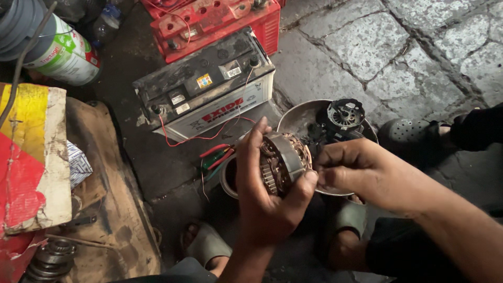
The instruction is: The person holds a motor armature and uses a wire connected to a car battery to test the windings. They repeatedly touch the wire to different points on the armature, observing sparks to check for electrical continuity.
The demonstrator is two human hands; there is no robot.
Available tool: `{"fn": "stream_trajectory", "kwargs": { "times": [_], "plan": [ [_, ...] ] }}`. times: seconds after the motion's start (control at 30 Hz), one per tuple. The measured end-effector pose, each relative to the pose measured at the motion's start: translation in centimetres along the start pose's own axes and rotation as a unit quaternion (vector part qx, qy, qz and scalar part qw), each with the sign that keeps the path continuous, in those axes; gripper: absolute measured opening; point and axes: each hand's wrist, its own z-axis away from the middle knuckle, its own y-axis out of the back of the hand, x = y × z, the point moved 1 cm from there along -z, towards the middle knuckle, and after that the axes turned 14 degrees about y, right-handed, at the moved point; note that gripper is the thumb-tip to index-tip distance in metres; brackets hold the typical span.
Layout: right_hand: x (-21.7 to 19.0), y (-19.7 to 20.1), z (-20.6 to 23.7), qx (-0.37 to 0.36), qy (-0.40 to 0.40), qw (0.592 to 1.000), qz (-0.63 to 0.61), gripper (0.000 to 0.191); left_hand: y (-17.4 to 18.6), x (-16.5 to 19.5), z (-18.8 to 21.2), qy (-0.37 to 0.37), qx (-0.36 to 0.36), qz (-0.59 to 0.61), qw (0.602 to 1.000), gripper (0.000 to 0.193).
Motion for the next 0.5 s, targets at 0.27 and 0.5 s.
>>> {"fn": "stream_trajectory", "kwargs": {
  "times": [0.27, 0.5],
  "plan": [
    [-1.2, 0.0, -0.1, 0.1, 0.095, 0.944, 0.3, 0.025, -0.1, -2.0, -1.1, 0.268, 0.01, 0.261, 0.927, 0.07],
    [-2.4, -2.5, -0.3, 0.033, 0.294, 0.902, 0.313, 0.037, -0.5, -2.7, -1.2, 0.326, 0.017, 0.313, 0.892, 0.063]
  ]
}}
